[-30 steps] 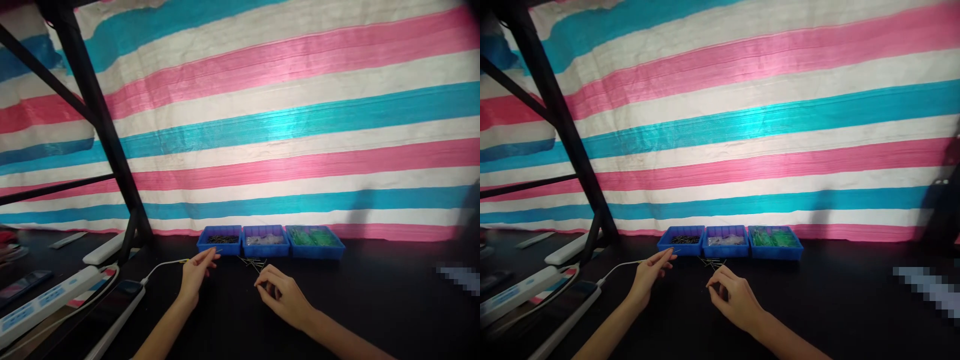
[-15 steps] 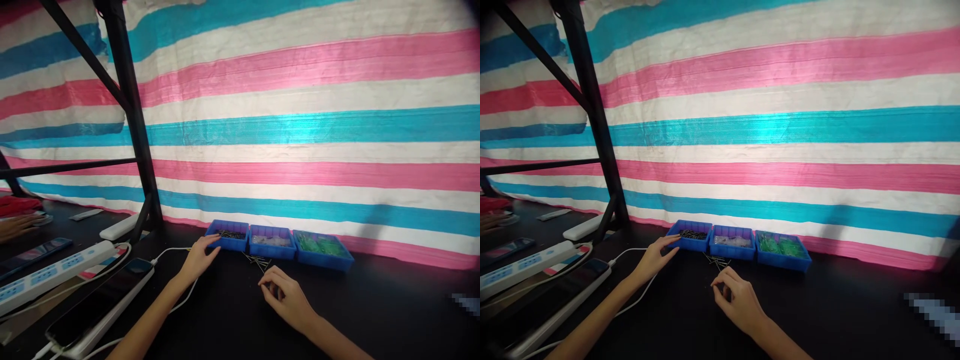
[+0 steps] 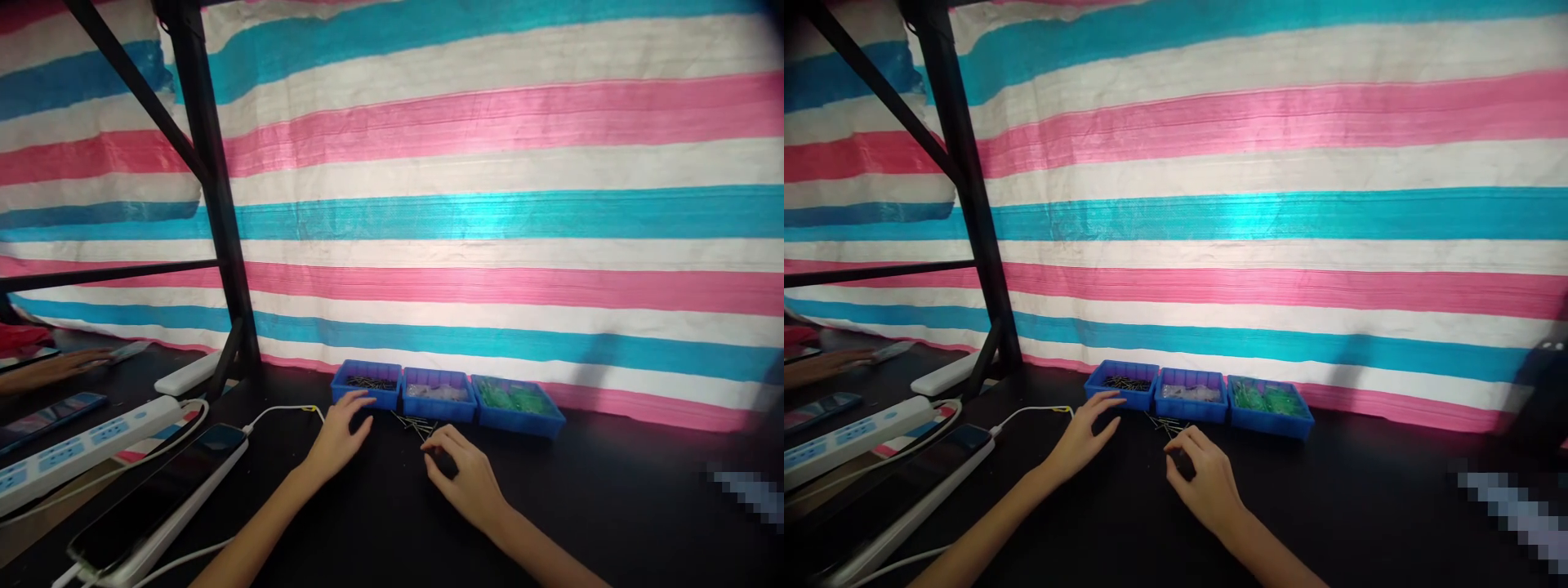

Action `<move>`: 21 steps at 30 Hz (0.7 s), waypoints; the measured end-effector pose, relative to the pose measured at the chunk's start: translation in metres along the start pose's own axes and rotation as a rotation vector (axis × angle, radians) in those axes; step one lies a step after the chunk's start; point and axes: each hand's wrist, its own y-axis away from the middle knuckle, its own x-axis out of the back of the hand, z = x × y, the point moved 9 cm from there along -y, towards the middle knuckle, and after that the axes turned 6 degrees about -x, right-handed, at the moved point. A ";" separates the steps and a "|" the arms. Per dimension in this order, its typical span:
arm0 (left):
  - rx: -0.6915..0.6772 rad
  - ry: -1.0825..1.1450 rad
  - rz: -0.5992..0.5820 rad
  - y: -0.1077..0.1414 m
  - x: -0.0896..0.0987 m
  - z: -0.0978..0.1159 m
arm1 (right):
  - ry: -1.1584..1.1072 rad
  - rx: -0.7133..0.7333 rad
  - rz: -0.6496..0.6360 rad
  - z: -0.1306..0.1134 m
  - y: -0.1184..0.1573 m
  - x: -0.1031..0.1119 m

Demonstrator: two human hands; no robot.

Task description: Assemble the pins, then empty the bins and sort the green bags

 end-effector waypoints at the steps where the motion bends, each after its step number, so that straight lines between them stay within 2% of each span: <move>1: -0.014 0.006 -0.042 0.003 -0.008 0.009 | 0.030 -0.014 0.032 0.002 -0.001 0.002; 5: -0.113 0.053 -0.261 0.020 -0.044 0.044 | 0.110 -0.093 0.041 0.015 -0.004 0.000; 9: -0.154 0.050 -0.394 0.032 -0.064 0.054 | 0.122 -0.136 -0.026 0.024 -0.004 -0.009; 16: -0.127 -0.028 -0.447 0.032 -0.068 0.046 | 0.136 -0.120 -0.151 0.024 -0.001 -0.023; 21: -0.111 -0.083 -0.479 0.033 -0.072 0.043 | 0.111 -0.109 -0.177 0.022 -0.001 -0.024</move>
